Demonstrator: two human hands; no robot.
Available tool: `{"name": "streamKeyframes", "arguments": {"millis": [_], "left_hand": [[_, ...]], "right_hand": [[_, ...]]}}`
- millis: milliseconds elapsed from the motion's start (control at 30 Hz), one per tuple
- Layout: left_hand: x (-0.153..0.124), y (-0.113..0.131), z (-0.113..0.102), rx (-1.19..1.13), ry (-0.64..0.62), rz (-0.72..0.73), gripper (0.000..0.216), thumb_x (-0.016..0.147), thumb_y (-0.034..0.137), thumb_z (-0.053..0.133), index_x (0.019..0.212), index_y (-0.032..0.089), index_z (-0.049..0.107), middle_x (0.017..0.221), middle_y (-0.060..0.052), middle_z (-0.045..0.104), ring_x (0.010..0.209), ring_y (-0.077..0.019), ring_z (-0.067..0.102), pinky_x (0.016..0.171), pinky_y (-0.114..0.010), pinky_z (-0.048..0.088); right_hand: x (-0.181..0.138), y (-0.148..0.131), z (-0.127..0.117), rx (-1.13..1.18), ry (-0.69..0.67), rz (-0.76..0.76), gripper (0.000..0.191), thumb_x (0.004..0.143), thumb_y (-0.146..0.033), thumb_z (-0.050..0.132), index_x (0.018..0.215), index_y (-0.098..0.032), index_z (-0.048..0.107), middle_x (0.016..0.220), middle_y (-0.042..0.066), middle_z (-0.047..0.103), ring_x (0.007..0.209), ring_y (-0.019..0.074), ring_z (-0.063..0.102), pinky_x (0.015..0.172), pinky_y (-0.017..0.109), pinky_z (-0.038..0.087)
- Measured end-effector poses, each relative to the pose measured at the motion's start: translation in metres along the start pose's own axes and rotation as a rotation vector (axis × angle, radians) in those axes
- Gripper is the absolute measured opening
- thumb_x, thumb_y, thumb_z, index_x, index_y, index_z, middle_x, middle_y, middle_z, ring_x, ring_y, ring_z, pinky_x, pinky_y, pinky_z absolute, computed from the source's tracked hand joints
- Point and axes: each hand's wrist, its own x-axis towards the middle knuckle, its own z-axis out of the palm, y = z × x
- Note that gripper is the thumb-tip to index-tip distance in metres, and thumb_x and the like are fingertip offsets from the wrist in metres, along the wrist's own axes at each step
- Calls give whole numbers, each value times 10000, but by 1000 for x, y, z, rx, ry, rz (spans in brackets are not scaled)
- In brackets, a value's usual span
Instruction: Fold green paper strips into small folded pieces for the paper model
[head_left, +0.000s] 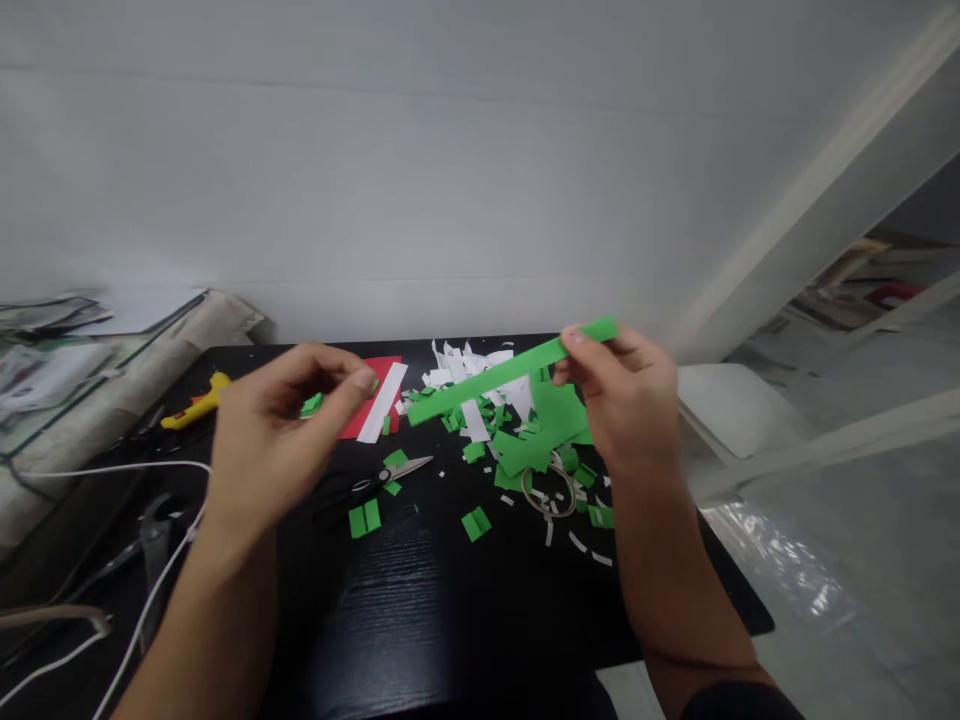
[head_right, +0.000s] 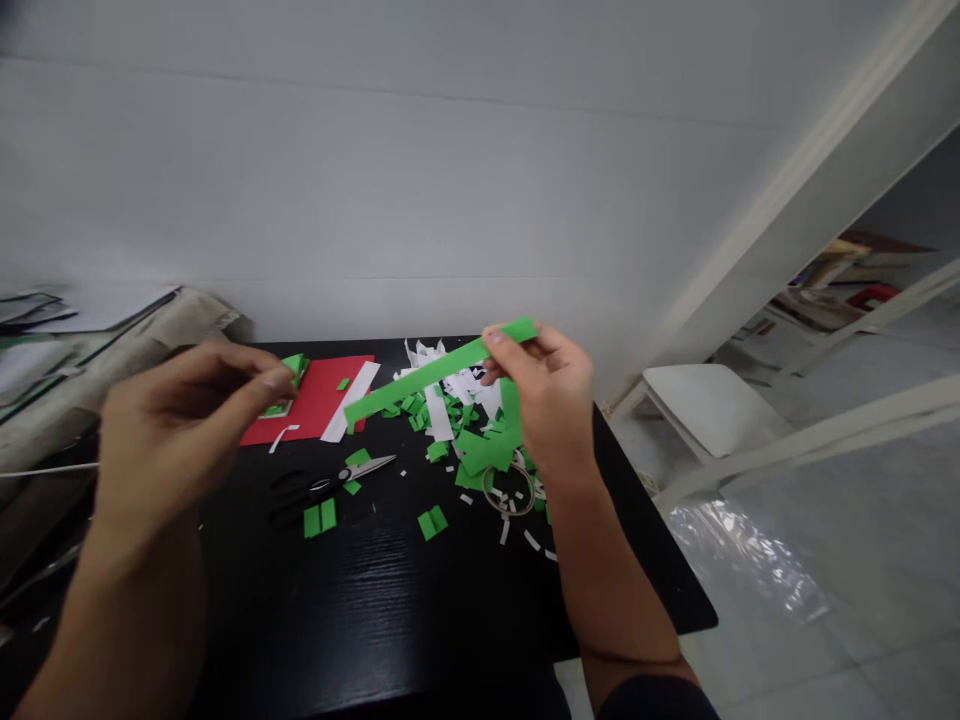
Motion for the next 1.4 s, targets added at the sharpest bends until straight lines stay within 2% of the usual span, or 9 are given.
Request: {"name": "streamKeyframes", "arguments": {"millis": [67,167,300,467,600,667,800,1267,1400], "left_hand": [[-4,9,14,29,-117,124,96,926,244,713,1019,233,733,970,-4,757,867,-145,683,818,-295,544],[-11,18,36,134,-277,264,313,921,278,752,1222,235,678,1100,-26,749,973,-172,694,855,-308,550],[-16,17,53,239,-292,306,332,921,294,761,1219,195,651,1087,-56,735,956,-198,700,792,-315,554],[-15,15,54,199,-302,290,208,941,252,731,1134,189,684,980,-27,748,826,-158,701,704,-269,537],[-14,17,50,116,-303,183,219,935,259,738,1151,236,710,891,23,767,742,-129,703,651,-240,529],[-13,16,50,57,-316,127,227,935,273,740,1159,250,710,912,31,785,782,-129,730,707,-238,561],[-12,14,52,-58,-338,32,211,911,301,768,1105,244,708,966,26,798,857,-135,759,775,-233,603],[-11,16,53,-134,-362,-47,165,882,298,776,972,210,670,929,-15,747,776,-141,729,602,-208,570],[-11,14,54,-141,-319,-16,183,867,282,792,969,211,657,917,-14,743,804,-150,727,708,-252,609]], "right_hand": [[-5,1,4,-60,-94,46,78,845,-264,813,806,-212,770,713,-16,680,606,112,636,576,254,557],[-12,0,9,-136,-189,93,118,867,-293,804,809,-203,756,691,-10,687,632,129,667,613,269,568],[-15,-2,11,-112,-241,152,138,866,-295,802,794,-196,737,709,-11,691,621,127,680,623,272,588],[-15,-5,13,-40,-274,180,154,869,-327,801,824,-196,735,746,-6,678,642,128,675,641,278,608],[-18,-6,17,36,-454,282,367,817,-337,851,1148,-238,726,950,24,723,825,171,701,747,320,628],[-19,-3,18,54,-518,294,407,802,-330,860,1173,-238,718,1045,44,730,950,199,704,812,343,629],[-19,4,19,-2,-486,294,309,774,-333,875,1024,-211,740,1017,54,747,1004,221,715,881,383,621],[-21,4,23,-26,-467,260,303,737,-248,891,983,-203,720,964,36,763,959,201,729,816,330,626],[-24,4,25,-28,-444,248,284,754,-258,882,973,-204,710,929,32,763,932,196,738,838,341,630]]}}
